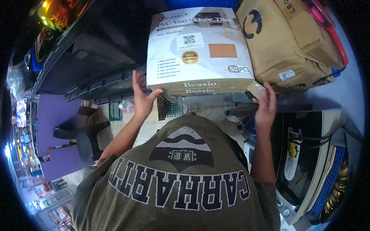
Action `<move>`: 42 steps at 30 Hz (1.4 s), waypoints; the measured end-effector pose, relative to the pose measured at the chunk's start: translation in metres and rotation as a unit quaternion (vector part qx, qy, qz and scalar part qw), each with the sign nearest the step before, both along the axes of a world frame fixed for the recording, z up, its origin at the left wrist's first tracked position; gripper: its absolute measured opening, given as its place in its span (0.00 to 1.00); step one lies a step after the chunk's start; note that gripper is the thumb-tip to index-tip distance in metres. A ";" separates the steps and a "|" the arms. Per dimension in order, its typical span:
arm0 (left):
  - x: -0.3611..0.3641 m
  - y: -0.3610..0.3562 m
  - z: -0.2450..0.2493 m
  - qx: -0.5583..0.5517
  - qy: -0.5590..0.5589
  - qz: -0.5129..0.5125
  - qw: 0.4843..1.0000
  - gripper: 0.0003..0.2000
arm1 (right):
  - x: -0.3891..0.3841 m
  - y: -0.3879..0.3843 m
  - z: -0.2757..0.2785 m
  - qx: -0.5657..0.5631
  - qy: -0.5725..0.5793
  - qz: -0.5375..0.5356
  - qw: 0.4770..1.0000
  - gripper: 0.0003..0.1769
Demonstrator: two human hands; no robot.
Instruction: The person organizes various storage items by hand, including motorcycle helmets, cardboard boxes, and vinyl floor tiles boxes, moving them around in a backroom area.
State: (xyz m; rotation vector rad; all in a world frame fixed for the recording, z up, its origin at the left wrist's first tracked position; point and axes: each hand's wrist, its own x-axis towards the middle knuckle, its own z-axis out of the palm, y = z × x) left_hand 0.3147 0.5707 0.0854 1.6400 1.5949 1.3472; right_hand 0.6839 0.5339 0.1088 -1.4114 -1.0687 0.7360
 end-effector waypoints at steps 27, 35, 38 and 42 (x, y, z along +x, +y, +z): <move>-0.012 -0.012 0.004 -0.202 -0.113 -0.079 0.970 0.26 | -0.024 0.008 0.000 -0.029 -0.056 -0.044 0.997 0.17; -0.014 -0.006 0.012 -0.200 -0.122 -0.126 0.964 0.23 | -0.023 0.006 0.017 -0.072 -0.047 -0.033 0.996 0.16; -0.017 -0.003 0.013 -0.203 -0.096 -0.144 0.964 0.24 | -0.022 0.006 0.013 -0.093 -0.056 -0.030 0.994 0.15; -0.021 -0.002 0.008 -0.187 -0.042 -0.124 0.974 0.24 | -0.020 0.011 -0.007 -0.007 -0.162 -0.052 0.985 0.14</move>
